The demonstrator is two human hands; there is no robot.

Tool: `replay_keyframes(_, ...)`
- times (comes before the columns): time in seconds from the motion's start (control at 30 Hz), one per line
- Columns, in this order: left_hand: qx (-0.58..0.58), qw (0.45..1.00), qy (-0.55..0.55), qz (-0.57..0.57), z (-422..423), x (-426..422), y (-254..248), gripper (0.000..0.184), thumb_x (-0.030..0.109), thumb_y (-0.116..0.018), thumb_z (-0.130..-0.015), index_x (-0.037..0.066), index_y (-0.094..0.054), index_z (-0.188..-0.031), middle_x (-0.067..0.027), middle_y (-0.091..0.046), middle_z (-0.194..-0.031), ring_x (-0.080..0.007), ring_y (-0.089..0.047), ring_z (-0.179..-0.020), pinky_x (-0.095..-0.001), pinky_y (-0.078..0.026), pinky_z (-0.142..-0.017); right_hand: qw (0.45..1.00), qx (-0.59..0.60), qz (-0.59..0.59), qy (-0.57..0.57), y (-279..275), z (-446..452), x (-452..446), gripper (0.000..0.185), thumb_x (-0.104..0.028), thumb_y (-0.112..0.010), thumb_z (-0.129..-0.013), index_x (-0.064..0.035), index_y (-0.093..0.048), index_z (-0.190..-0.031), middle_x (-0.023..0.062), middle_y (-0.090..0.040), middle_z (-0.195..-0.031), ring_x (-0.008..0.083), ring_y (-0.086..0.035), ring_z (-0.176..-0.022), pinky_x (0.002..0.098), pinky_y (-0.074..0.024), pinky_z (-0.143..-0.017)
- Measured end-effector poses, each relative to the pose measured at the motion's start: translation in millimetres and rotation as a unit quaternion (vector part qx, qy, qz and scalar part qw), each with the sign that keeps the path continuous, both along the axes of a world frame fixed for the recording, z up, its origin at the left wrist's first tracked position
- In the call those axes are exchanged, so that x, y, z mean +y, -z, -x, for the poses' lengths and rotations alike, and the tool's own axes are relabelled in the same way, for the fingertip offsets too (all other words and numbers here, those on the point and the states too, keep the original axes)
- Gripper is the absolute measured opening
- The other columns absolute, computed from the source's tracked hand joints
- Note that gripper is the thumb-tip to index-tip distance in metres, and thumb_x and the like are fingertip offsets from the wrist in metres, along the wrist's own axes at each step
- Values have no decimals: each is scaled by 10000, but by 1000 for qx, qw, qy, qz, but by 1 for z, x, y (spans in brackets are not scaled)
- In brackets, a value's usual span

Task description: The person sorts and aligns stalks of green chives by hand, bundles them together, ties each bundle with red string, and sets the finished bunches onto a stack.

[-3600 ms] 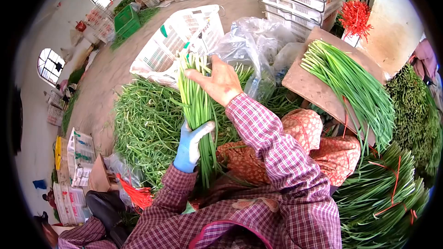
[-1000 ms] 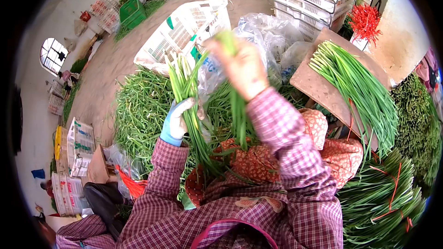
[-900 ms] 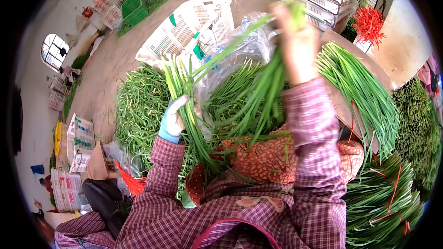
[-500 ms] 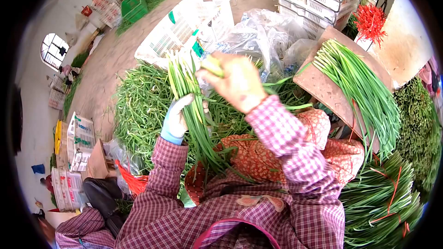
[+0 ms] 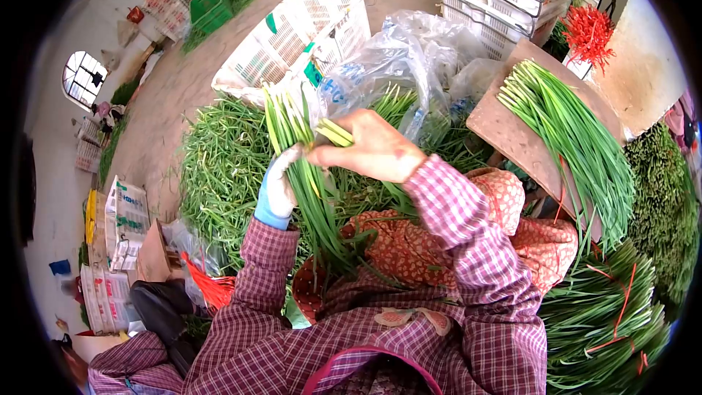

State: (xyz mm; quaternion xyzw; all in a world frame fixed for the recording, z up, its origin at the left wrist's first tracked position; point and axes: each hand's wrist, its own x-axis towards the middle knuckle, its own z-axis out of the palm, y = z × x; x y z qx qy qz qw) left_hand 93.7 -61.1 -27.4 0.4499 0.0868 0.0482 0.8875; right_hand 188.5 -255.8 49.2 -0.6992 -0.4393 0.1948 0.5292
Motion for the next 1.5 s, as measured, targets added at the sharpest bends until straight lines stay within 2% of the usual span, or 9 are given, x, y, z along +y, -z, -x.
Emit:
replay_keyframes(0.07, 10, 1000, 7, -11, 1, 9, 5, 392, 284, -551, -893, -16, -530, -1144, -134, -610, -996, -223, -629, -783, -343, -551, -696, 992, 124, -9, -37, -3, -2, -12, 332, -349, -705, -821, -24, -709, -889, 61, -668, -706, 109, -591, -614, 271, -496, -607)
replay_keyframes(0.13, -32, 999, 24, 4, 2, 8, 1, 395, 290, -544, -894, -16, -528, -1143, -125, -601, -1016, -214, -612, -756, -345, -533, -685, 990, 52, 108, 74, -9, -13, -16, 398, -412, -707, -817, -17, -708, -867, 76, -674, -715, 129, -618, -637, 290, -508, -633)
replay_keyframes(0.3, -40, 996, 73, -17, 3, -4, -6, 448, 290, -530, -899, 0, -489, -1238, -122, -598, -1045, -241, -618, -776, -364, -533, -696, 986, -29, 29, 162, 12, -22, 22, 537, -521, -654, -797, -24, -683, -998, 160, -679, -813, 256, -666, -779, 376, -518, -752)
replay_keyframes(0.57, -62, 988, 41, 137, 0, 10, 1, 444, 328, -518, -926, 93, -475, -1300, -160, -552, -1236, -402, -542, -1111, -486, -500, -860, 950, -9, -22, 312, 30, -41, 7, 381, -363, -699, -828, -35, -683, -1022, 114, -697, -832, 176, -649, -696, 324, -551, -683)
replay_keyframes(0.7, -85, 983, 17, 163, 2, 22, 3, 411, 319, -512, -936, 132, -486, -1301, -154, -535, -1261, -409, -505, -1173, -497, -457, -946, 876, -153, 1, 457, 45, -85, -41, 238, -303, -705, -834, -96, -686, -950, 89, -700, -825, 175, -664, -661, 278, -548, -576)
replay_keyframes(0.87, -91, 983, 42, 151, -7, 29, 2, 412, 304, -494, -950, 76, -482, -1293, -178, -521, -1274, -412, -503, -1179, -516, -443, -975, 876, -284, 62, 385, 47, -61, -25, 388, -299, -717, -817, -113, -578, -1129, 95, -693, -778, 188, -682, -663, 313, -566, -533)
replay_keyframes(1.03, -59, 996, -14, 65, -11, 12, -12, 436, 275, -488, -950, -33, -476, -1259, -188, -577, -1200, -291, -567, -1110, -422, -466, -966, 964, -191, -10, 184, 62, 11, 35, 270, -304, -736, -788, -73, -674, -915, 100, -678, -758, 221, -659, -629, 354, -553, -591)
replay_keyframes(1.27, -67, 995, 1, 79, -7, -2, -18, 448, 288, -479, -955, -28, -467, -1273, -192, -561, -1229, -294, -567, -1104, -413, -450, -981, 941, -250, 45, 223, 43, 33, 44, 323, -335, -739, -749, -39, -620, -792, 154, -645, -733, 345, -642, -691, 440, -512, -615)
replay_keyframes(1.5, -37, 999, -6, 33, -1, 2, -12, 438, 286, -521, -932, -25, -493, -1239, -176, -593, -1145, -264, -622, -991, -373, -538, -831, 996, 16, 17, 81, 36, 12, 27, 243, -252, -662, -813, -19, -661, -883, 80, -626, -646, 248, -618, -586, 397, -493, -575)
